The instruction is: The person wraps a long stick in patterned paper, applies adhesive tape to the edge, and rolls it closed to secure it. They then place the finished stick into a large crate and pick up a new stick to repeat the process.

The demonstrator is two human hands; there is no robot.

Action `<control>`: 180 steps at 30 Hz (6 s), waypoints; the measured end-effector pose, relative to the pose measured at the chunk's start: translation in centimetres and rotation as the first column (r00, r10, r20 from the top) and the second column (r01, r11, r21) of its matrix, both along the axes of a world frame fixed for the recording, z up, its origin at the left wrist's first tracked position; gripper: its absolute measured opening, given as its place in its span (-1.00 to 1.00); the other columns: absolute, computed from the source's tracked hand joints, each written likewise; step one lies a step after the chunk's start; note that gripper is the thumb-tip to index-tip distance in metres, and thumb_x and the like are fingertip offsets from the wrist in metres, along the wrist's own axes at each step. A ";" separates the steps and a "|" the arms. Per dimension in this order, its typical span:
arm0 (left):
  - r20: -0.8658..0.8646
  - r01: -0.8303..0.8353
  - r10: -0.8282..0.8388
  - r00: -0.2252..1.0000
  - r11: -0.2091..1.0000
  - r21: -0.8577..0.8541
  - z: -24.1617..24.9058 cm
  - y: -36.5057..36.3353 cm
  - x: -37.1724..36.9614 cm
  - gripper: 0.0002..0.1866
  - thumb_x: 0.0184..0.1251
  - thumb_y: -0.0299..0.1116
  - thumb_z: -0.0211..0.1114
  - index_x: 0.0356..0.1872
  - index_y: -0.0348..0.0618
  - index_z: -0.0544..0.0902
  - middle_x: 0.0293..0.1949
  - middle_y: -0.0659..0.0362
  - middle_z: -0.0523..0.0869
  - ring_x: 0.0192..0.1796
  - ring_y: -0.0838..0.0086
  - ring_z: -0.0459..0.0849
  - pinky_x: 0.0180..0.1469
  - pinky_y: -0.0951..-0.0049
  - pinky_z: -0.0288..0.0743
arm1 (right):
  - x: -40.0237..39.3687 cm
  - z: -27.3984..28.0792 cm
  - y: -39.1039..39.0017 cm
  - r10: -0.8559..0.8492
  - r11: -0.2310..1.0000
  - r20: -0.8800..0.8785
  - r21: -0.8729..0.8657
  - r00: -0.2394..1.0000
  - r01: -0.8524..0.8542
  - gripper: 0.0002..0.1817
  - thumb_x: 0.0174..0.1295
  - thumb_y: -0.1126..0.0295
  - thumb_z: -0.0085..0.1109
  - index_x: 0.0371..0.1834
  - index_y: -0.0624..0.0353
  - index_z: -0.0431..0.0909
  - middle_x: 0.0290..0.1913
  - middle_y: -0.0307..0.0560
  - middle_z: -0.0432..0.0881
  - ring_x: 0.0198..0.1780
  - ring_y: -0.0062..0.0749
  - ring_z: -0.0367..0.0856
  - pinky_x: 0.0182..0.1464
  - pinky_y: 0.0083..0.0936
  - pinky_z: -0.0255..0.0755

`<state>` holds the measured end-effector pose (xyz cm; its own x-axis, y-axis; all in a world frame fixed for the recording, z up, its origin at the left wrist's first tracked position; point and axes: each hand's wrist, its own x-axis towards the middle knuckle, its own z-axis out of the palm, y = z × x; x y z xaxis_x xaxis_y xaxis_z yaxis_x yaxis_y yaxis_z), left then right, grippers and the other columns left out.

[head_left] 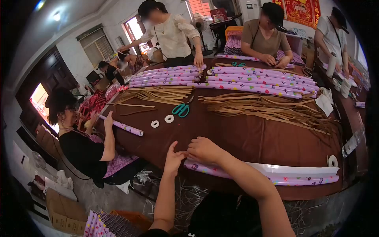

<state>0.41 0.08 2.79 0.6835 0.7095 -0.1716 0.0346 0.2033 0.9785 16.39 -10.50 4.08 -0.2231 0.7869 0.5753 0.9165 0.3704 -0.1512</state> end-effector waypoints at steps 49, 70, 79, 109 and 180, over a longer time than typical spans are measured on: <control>0.041 -0.072 0.072 0.997 0.997 0.016 -1.1 -0.5 0.5 0.04 0.16 -0.74 0.32 0.57 -0.15 -0.15 -0.17 -0.02 0.71 -0.13 0.43 0.71 -0.02 0.49 0.57 | -1.2 -1.8 0.7 -0.210 0.976 0.085 0.082 0.974 0.204 -0.87 -0.08 0.27 0.28 -0.63 0.04 0.59 -0.49 -0.25 0.60 -0.27 -0.38 0.53 -0.08 -0.39 0.31; -0.084 0.093 -0.275 0.958 0.021 0.995 -0.9 -15.9 3.5 -0.81 0.19 -0.36 0.32 -0.21 -0.21 0.67 -0.13 0.09 0.66 0.08 0.21 0.55 0.15 0.22 0.37 | 6.6 0.8 -0.5 -0.396 0.911 -0.892 -0.412 0.215 -0.029 -0.85 0.15 0.40 0.22 -0.41 0.28 0.68 -0.50 -0.20 0.64 -0.44 -0.60 0.55 -0.34 -0.63 0.41; -0.180 0.210 -0.367 0.912 0.042 0.977 -1.8 -17.0 4.0 -0.69 0.19 -0.33 0.32 -0.11 -0.31 0.64 -0.04 0.02 0.58 0.08 0.15 0.51 0.13 0.17 0.42 | 8.4 2.8 -2.4 -0.367 0.928 -0.926 -0.371 0.086 -0.042 -0.87 0.24 0.45 0.16 -0.38 0.27 0.66 -0.53 -0.27 0.58 -0.61 -0.70 0.29 -0.55 -0.68 0.10; -0.120 0.157 -0.405 0.906 0.058 0.986 -1.9 -16.4 4.3 -0.62 0.25 -0.14 0.29 -0.08 -0.23 0.62 -0.13 0.08 0.61 -0.01 0.19 0.52 0.09 0.22 0.42 | 3.8 52.7 -50.7 -0.877 -0.136 -0.162 0.987 0.453 0.089 -0.58 0.51 0.25 -0.06 0.26 0.34 0.44 0.16 0.17 0.60 0.13 -0.19 0.64 0.18 -0.34 0.48; -0.129 0.335 -0.465 0.876 0.394 0.856 0.1 -16.1 5.3 -0.31 0.46 -0.11 0.18 0.46 -0.26 0.21 -0.13 -0.15 0.68 -0.09 -0.05 0.57 0.14 0.09 0.42 | 7.8 4.0 -21.5 -0.238 0.966 0.020 0.109 0.971 0.234 -0.77 0.00 0.52 0.38 -0.23 0.16 0.66 -0.26 -0.14 0.70 -0.19 -0.25 0.65 0.05 -0.25 0.48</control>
